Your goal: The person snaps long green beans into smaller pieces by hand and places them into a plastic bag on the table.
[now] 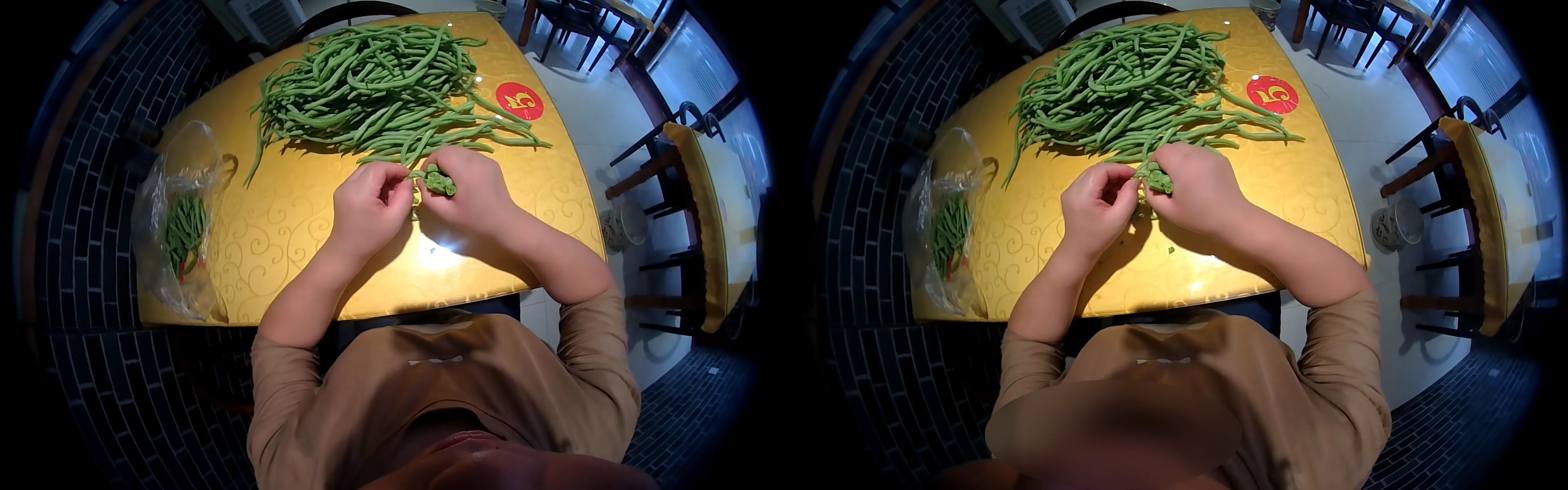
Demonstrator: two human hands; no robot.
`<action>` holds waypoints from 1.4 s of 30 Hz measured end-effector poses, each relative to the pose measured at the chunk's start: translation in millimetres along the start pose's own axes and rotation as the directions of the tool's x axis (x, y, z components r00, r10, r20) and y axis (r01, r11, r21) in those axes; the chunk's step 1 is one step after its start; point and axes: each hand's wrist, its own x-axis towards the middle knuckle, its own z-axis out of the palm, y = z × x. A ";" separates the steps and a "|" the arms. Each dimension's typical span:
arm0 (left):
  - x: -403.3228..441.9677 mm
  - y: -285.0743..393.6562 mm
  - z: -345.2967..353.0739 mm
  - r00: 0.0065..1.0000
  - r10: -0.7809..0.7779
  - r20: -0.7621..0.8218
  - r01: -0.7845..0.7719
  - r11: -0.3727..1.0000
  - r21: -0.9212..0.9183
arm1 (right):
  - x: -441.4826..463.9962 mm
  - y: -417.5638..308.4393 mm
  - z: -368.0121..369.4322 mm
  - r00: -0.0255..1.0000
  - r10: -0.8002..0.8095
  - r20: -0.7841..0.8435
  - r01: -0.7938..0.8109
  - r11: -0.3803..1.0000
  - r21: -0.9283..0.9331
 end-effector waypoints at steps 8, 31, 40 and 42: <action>0.2 3.2 2.1 0.998 -0.061 -0.002 0.061 0.995 0.076 | -0.5 -9.4 -3.7 0.959 -0.282 -0.002 0.275 0.938 -0.210; 15.8 -33.2 -20.7 0.966 -0.137 0.221 0.138 0.990 0.013 | 41.7 9.5 -26.6 0.868 0.226 0.442 -0.487 0.211 0.848; 0.5 -15.5 -13.1 0.695 -0.536 0.479 0.569 0.818 0.091 | 144.6 -90.2 77.2 0.420 0.234 0.877 -0.894 0.274 0.355; 13.6 -19.9 -7.3 0.706 -0.378 0.599 0.189 0.916 0.355 | 155.1 -99.4 130.2 0.273 0.201 0.941 -0.935 0.287 0.210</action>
